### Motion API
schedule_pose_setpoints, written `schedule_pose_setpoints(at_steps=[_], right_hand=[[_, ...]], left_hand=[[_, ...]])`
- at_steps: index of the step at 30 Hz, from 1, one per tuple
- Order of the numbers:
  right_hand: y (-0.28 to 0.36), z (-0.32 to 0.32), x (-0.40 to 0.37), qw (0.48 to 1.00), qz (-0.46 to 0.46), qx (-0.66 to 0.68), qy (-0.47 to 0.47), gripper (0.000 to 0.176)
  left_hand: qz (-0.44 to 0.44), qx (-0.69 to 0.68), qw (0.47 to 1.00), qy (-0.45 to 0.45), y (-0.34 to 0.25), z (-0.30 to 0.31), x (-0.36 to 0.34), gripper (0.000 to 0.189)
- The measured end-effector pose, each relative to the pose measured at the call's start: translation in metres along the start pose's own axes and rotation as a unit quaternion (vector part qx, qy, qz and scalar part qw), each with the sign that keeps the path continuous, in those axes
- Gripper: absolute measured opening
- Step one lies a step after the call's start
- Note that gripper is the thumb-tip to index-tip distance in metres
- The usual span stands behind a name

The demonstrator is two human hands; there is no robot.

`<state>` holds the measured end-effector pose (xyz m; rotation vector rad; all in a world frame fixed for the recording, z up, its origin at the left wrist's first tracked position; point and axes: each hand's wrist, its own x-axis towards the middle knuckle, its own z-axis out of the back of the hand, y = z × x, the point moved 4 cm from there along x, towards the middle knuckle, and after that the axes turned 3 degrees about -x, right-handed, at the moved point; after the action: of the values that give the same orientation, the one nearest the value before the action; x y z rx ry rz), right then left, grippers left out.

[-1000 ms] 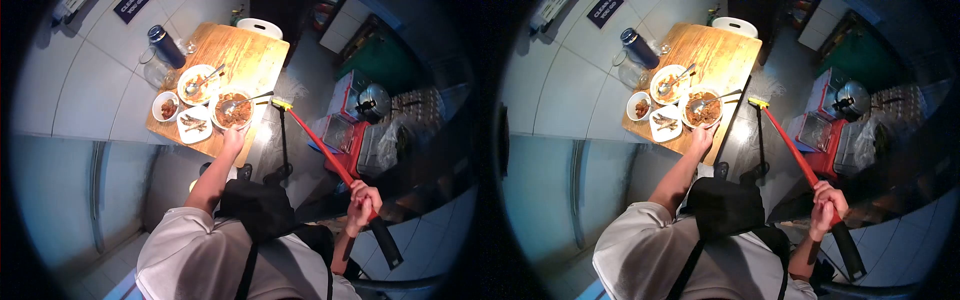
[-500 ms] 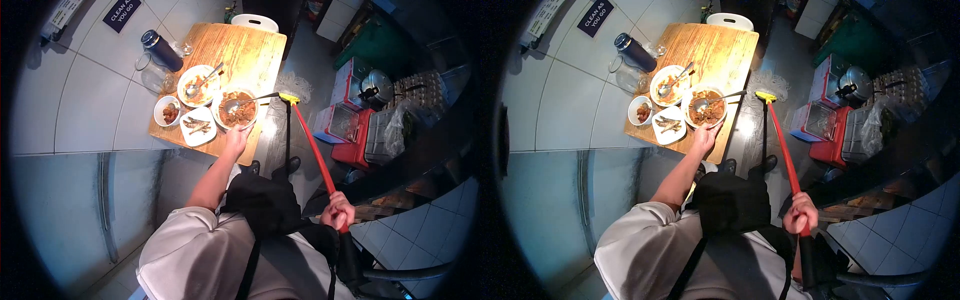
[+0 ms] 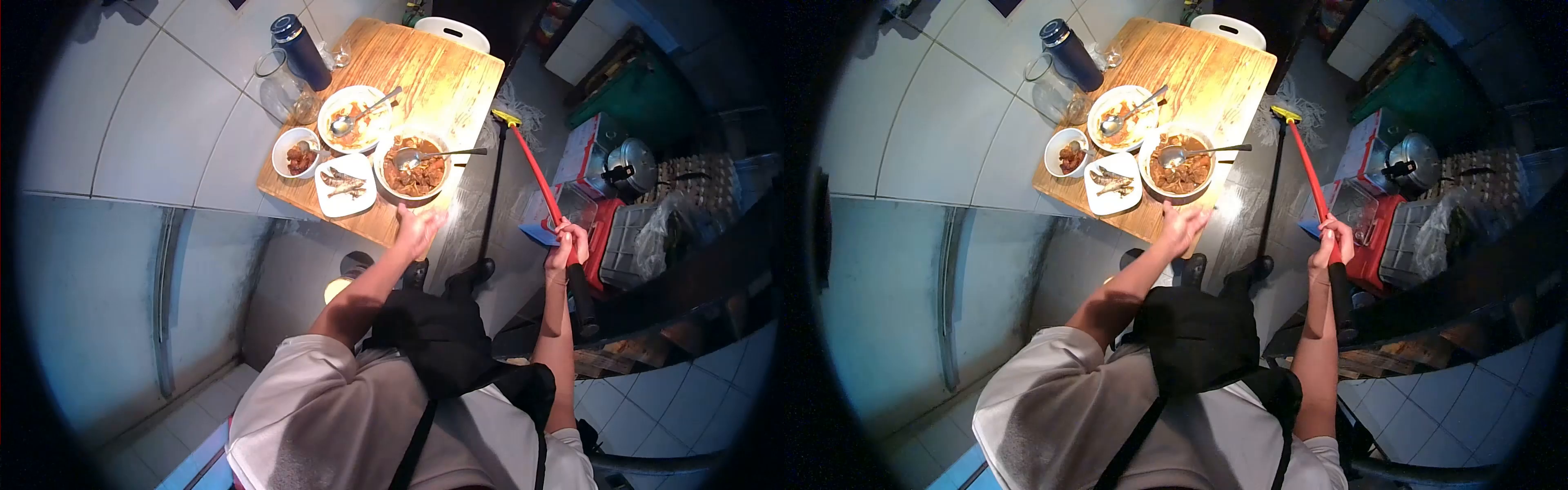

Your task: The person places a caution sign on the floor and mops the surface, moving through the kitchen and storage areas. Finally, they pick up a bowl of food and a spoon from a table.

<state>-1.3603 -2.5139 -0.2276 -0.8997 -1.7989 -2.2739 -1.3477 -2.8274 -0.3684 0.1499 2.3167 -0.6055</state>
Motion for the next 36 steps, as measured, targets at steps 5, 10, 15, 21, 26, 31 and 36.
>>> schedule_pose_setpoints(at_steps=[5,10,15,21,26,31,36], right_hand=[[0.046,-0.006,-0.033,0.999,0.024,-0.031,0.009,0.024],[0.148,0.025,-0.086,0.997,-0.028,-0.032,0.067,0.014],[0.255,0.037,-0.083,0.996,-0.092,-0.006,-0.015,0.022],[0.298,0.042,-0.084,0.994,0.077,0.019,-0.073,0.024],[0.251,0.042,-0.069,0.982,0.130,-0.024,-0.133,0.019],[0.147,0.040,-0.063,0.981,0.053,-0.159,-0.098,0.005],[0.000,0.012,-0.043,0.976,-0.108,-0.173,-0.077,0.014]], left_hand=[[0.033,0.450,0.852,0.266,0.074,-0.014,-0.044,0.102],[-0.287,0.573,0.624,0.448,0.094,-0.104,-0.075,0.097],[-0.286,0.523,0.470,0.651,0.140,-0.149,-0.121,0.034],[-0.339,0.374,0.534,0.679,0.155,-0.144,-0.163,0.035],[-0.337,0.382,0.514,0.690,0.175,-0.175,-0.120,0.030],[-0.355,0.429,0.483,0.676,0.217,-0.204,-0.004,0.016],[-0.327,0.820,0.244,0.402,0.232,-0.222,0.111,0.041]])
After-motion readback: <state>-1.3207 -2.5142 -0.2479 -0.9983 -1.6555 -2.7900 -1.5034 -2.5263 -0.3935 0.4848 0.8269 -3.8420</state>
